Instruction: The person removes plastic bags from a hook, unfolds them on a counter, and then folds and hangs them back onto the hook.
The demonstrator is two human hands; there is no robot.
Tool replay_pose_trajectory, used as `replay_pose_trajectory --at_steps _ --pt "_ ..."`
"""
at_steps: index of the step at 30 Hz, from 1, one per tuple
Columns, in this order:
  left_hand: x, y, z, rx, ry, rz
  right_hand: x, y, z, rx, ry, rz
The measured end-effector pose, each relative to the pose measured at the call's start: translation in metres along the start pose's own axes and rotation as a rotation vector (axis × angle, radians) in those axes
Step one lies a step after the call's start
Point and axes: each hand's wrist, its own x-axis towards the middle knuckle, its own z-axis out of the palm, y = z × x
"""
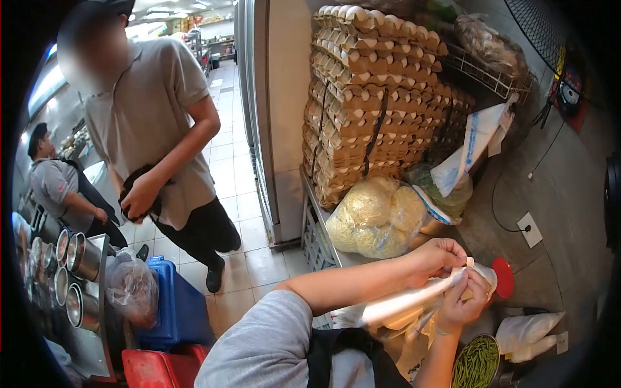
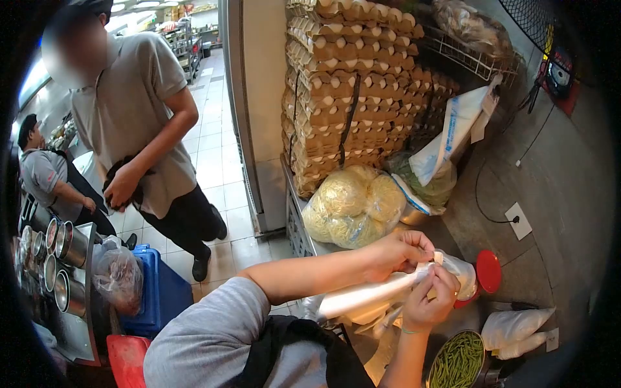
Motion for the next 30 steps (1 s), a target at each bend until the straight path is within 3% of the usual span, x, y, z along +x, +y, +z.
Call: replay_pose_trajectory --at_steps 11,14,17,23,26,30 --pt "0.014 -0.002 -0.008 0.108 0.009 0.079 -0.016 0.000 -0.005 -0.075 -0.121 0.074" --pt "0.017 -0.003 -0.010 0.153 -0.015 0.135 -0.025 0.000 -0.008 -0.047 -0.176 0.195" --pt "0.016 -0.002 -0.006 0.179 -0.041 0.145 -0.027 -0.006 -0.012 -0.088 -0.117 0.199" --pt "0.014 0.004 0.000 0.216 -0.043 0.176 -0.072 0.003 -0.023 0.127 -0.089 0.598" --pt "0.017 0.001 -0.003 0.263 -0.075 0.168 -0.071 0.005 -0.023 0.105 -0.100 0.571" --pt "0.017 0.002 -0.003 0.269 -0.086 0.156 -0.067 0.003 -0.022 0.249 -0.069 0.720"
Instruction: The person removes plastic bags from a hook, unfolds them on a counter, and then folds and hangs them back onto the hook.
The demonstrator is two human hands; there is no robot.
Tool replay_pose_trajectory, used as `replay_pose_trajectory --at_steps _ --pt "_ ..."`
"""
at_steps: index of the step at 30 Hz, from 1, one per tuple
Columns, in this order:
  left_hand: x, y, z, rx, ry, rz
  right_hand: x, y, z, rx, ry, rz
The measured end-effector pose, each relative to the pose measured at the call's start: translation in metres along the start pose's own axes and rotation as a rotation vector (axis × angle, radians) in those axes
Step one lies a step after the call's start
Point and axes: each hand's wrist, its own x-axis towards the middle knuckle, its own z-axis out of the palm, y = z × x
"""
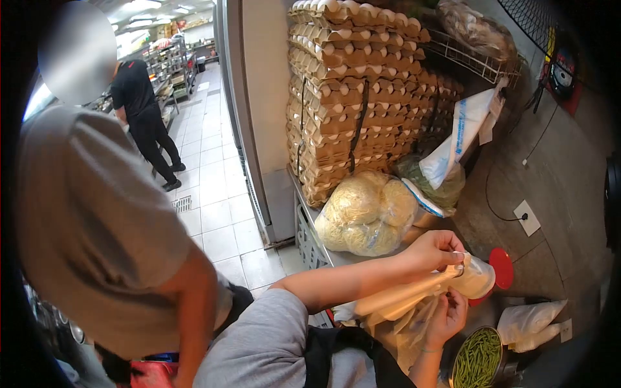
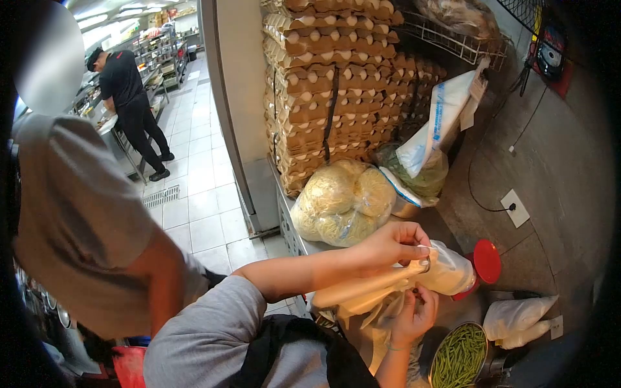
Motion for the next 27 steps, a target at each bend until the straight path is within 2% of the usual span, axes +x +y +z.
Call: replay_pose_trajectory --at_steps 2,5,8,9,11,13,14,17,18,20,21,22,23,24,26,27 --pt "0.002 -0.003 0.000 -0.014 -0.022 0.015 -0.001 0.001 -0.001 0.072 -0.018 0.040" --pt "-0.004 0.000 0.009 0.247 0.017 0.173 -0.002 -0.006 -0.003 0.072 -0.010 0.078" --pt "-0.015 0.013 0.018 0.632 0.090 0.259 -0.002 -0.010 -0.006 -0.126 -0.013 -0.063" --pt "-0.011 0.001 0.015 0.668 0.103 0.313 -0.003 -0.015 -0.006 -0.189 -0.001 -0.088" --pt "-0.015 0.008 0.020 0.844 0.145 0.247 -0.004 -0.019 -0.011 -0.226 -0.025 -0.116" --pt "-0.020 0.003 0.019 1.006 0.167 0.377 -0.007 -0.018 -0.016 -0.278 -0.047 -0.141" --pt "-0.020 -0.005 0.021 1.030 0.215 0.567 -0.006 -0.016 -0.019 -0.306 -0.052 -0.161" --pt "-0.033 -0.001 0.026 1.206 0.141 0.566 -0.005 -0.027 -0.026 -0.313 -0.074 -0.174" --pt "-0.036 0.001 0.029 1.212 0.108 0.608 -0.008 -0.025 -0.028 -0.299 -0.081 -0.171" --pt "-0.042 -0.004 0.030 1.170 0.117 0.479 -0.010 -0.024 -0.031 -0.251 -0.143 -0.164" --pt "-0.044 -0.019 0.024 0.997 0.216 0.391 -0.010 -0.030 -0.031 -0.220 -0.128 -0.145" --pt "-0.043 -0.017 0.027 1.128 0.149 0.550 -0.015 -0.029 -0.029 -0.164 -0.116 -0.136" --pt "-0.044 -0.016 0.035 1.260 0.164 0.644 -0.018 -0.026 -0.028 -0.110 -0.102 -0.142" --pt "-0.047 -0.020 0.033 1.342 0.171 0.676 -0.022 -0.027 -0.029 -0.104 -0.090 -0.168" --pt "-0.048 -0.024 0.041 1.322 0.162 0.747 -0.026 -0.029 -0.036 -0.101 -0.055 -0.201" --pt "-0.050 -0.031 0.039 1.289 0.158 0.724 -0.029 -0.029 -0.039 -0.097 -0.035 -0.206"
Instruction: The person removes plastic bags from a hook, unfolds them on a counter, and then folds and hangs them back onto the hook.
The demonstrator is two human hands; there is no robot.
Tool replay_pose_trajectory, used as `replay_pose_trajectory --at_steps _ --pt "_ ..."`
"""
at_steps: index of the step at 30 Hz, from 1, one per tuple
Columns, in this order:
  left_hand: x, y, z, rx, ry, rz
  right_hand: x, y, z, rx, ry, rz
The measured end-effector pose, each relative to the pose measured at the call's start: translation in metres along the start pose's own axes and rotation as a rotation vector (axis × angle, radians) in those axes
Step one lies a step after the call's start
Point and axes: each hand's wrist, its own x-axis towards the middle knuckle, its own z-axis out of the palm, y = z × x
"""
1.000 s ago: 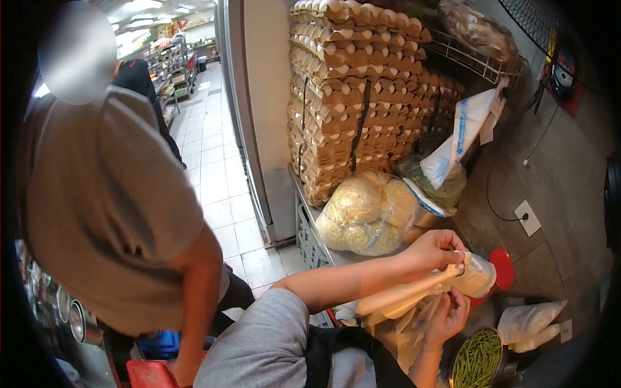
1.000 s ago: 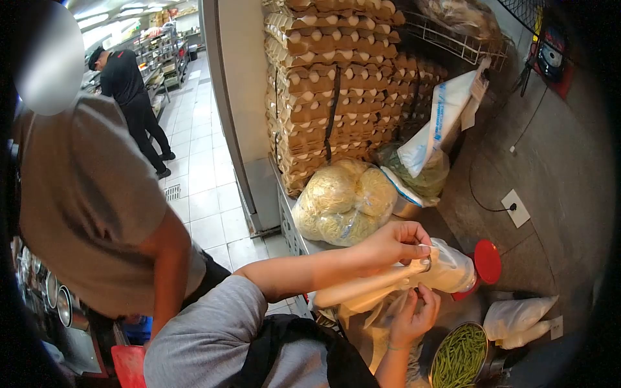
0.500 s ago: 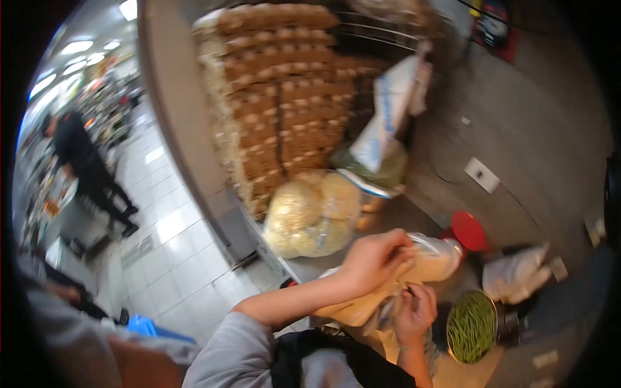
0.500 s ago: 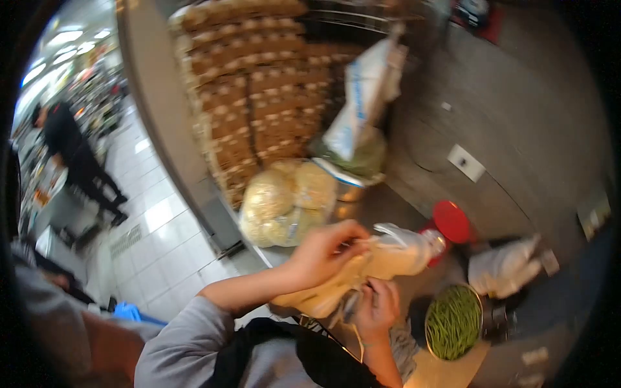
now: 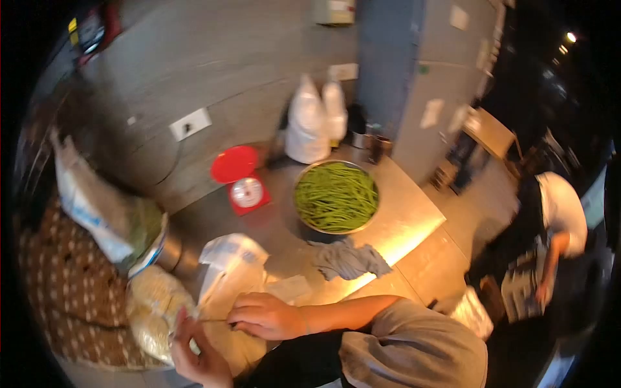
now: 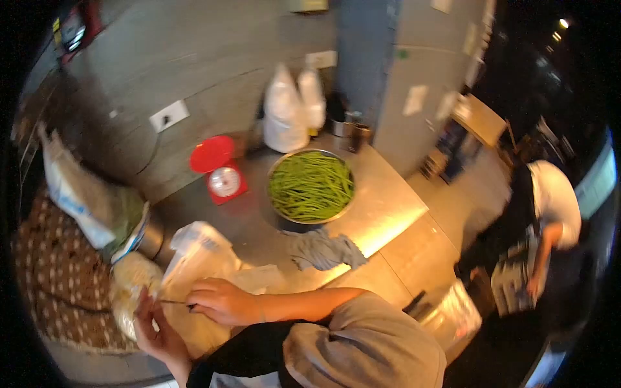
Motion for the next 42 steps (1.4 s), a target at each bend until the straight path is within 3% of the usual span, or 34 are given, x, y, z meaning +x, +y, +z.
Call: replay_pose_trajectory --at_steps 11,14,17,20,26,32,35,38,42 --pt "0.003 0.022 0.007 -0.156 -0.139 -0.001 -0.005 -0.021 -0.008 -0.004 0.142 -0.006" --pt "0.028 0.046 0.007 0.088 0.009 0.409 -0.004 -0.025 -0.014 -0.045 0.189 -0.015" --pt "0.013 0.034 0.008 -0.142 -0.127 0.202 0.003 -0.034 -0.023 -0.063 0.253 -0.040" --pt "0.016 0.021 0.013 -0.237 -0.186 0.383 0.009 -0.042 -0.031 -0.028 0.246 -0.060" --pt "-0.001 0.008 0.031 -0.799 -0.387 -0.001 0.013 -0.052 -0.046 -0.108 0.219 -0.167" --pt "0.010 0.039 0.014 -0.963 -0.481 -0.213 0.011 -0.054 -0.047 -0.162 0.249 -0.105" --pt "0.012 0.042 0.015 -1.064 -0.469 -0.107 0.007 -0.053 -0.047 -0.187 0.263 -0.091" --pt "0.008 0.033 0.016 -1.000 -0.608 -0.244 0.009 -0.052 -0.047 -0.181 0.270 -0.131" --pt "0.010 0.031 0.014 -0.780 -0.691 -0.099 0.012 -0.056 -0.046 -0.185 0.299 -0.178"
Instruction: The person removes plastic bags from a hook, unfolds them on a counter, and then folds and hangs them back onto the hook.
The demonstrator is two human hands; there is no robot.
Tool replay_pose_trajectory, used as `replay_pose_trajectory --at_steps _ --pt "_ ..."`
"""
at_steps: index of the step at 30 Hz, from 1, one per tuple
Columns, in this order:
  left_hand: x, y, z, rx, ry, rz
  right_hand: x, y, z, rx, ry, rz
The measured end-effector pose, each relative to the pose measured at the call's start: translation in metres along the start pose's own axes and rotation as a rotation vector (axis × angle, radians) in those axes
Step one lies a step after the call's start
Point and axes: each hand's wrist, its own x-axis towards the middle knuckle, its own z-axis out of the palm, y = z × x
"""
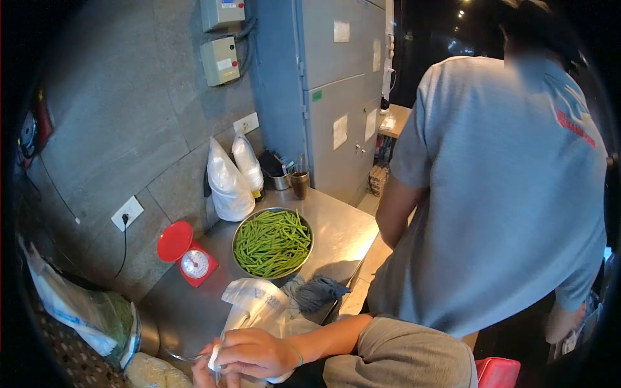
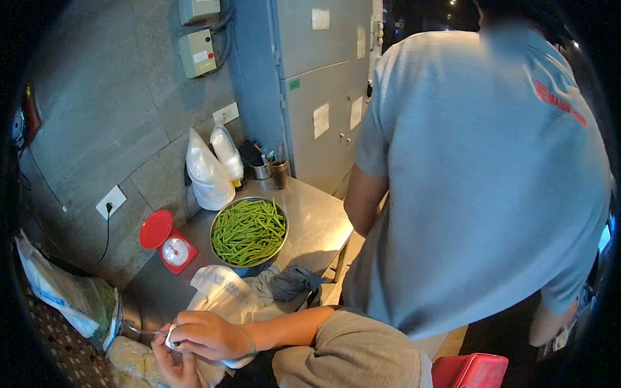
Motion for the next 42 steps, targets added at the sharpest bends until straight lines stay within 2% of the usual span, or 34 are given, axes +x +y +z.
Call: replay_pose_trajectory --at_steps 8,18,29,42 --pt "-0.003 -0.013 0.000 -0.036 0.016 0.049 -0.003 -0.004 -0.001 -0.040 -0.033 -0.003" --pt "-0.008 -0.015 0.001 0.008 -0.013 0.019 -0.006 -0.009 -0.003 -0.058 -0.003 -0.052" --pt "-0.008 -0.001 0.006 -0.001 0.017 0.079 -0.005 -0.020 -0.002 -0.058 -0.013 -0.005" --pt "-0.015 0.003 0.008 -0.087 0.035 0.053 -0.012 -0.025 -0.003 -0.046 -0.075 0.026"
